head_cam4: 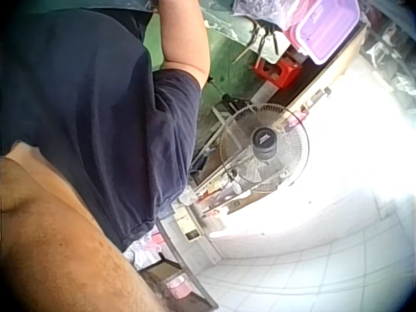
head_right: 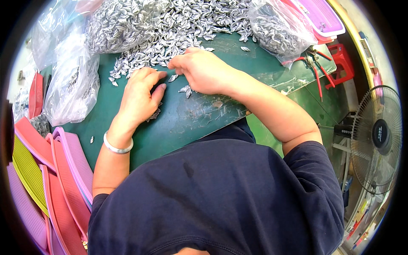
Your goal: The person sorts through a pile of small leaf-shaped metal pieces on a green table by hand and places some of them into a clear plastic bag.
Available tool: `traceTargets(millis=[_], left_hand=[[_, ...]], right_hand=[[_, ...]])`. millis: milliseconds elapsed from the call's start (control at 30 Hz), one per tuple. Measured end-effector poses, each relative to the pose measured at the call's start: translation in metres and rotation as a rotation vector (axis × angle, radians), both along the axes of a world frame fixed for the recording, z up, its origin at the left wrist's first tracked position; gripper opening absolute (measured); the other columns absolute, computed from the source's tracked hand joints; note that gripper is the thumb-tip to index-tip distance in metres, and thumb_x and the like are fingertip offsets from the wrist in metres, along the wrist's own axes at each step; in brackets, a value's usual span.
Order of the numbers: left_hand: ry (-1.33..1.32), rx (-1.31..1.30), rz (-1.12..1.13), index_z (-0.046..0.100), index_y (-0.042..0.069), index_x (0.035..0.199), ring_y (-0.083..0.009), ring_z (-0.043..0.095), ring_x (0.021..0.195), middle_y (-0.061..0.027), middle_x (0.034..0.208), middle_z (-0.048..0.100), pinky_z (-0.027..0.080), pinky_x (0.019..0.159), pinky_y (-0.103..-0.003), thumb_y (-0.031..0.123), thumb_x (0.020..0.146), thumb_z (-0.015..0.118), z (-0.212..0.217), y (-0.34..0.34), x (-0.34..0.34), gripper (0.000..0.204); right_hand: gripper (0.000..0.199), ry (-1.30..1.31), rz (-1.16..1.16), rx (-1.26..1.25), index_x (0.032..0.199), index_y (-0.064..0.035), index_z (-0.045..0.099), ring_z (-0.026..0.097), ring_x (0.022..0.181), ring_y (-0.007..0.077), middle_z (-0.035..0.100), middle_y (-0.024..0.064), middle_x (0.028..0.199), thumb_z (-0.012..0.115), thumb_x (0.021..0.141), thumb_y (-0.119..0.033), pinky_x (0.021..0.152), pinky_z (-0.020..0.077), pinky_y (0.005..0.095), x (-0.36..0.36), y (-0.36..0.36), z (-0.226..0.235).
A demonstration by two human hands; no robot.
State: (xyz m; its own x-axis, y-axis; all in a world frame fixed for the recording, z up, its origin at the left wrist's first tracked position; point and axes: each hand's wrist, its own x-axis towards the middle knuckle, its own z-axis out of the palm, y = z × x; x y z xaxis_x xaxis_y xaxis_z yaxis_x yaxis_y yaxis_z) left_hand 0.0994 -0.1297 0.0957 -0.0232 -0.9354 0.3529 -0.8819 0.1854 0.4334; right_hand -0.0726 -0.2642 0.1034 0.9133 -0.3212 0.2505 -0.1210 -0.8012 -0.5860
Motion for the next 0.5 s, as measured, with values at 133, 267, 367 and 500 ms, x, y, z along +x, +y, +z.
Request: traceTargets(millis=[133,267,367,500], left_hand=[[-0.006,0.023,-0.06,0.069,0.003,0.095,-0.0279,0.055,0.087,-0.0086,0.089,0.059,0.044,0.079,-0.038,0.006,0.078,0.067,0.0,-0.001,-0.001,0.018],[0.013,0.015,-0.092,0.069,0.003,0.092,-0.0274,0.056,0.087,-0.0077,0.089,0.06,0.045,0.08,-0.038,0.005,0.077,0.067,0.0,-0.001,-0.001,0.016],[0.035,0.02,-0.073,0.069,0.003,0.092,-0.0277,0.056,0.088,-0.0079,0.091,0.061,0.045,0.081,-0.039,0.004,0.077,0.067,0.0,-0.001,0.001,0.015],[0.045,-0.156,-0.097,0.069,0.002,0.091,-0.0288,0.057,0.091,-0.0092,0.094,0.062,0.045,0.082,-0.04,0.003,0.076,0.067,-0.001,-0.007,-0.005,0.015]], right_hand=[[0.028,0.039,0.01,0.033,0.104,-0.0042,0.065,0.058,0.089,0.0292,0.068,0.0091,0.09,0.051,0.081,-0.001,0.079,0.0484,0.0397,-0.002,0.004,0.0],[0.027,0.036,0.037,-0.001,0.108,-0.0024,0.065,0.058,0.091,0.0283,0.067,0.0103,0.091,0.053,0.084,0.002,0.081,0.049,0.0385,0.002,0.009,-0.004],[0.026,0.022,0.028,-0.019,0.107,-0.0027,0.065,0.058,0.092,0.0286,0.067,0.0108,0.092,0.054,0.085,0.001,0.081,0.0491,0.0383,0.003,0.007,-0.003],[0.027,-0.041,-0.058,-0.074,0.108,-0.0029,0.064,0.058,0.093,0.0295,0.067,0.011,0.092,0.053,0.083,0.002,0.082,0.0488,0.0387,-0.002,-0.002,0.0]])
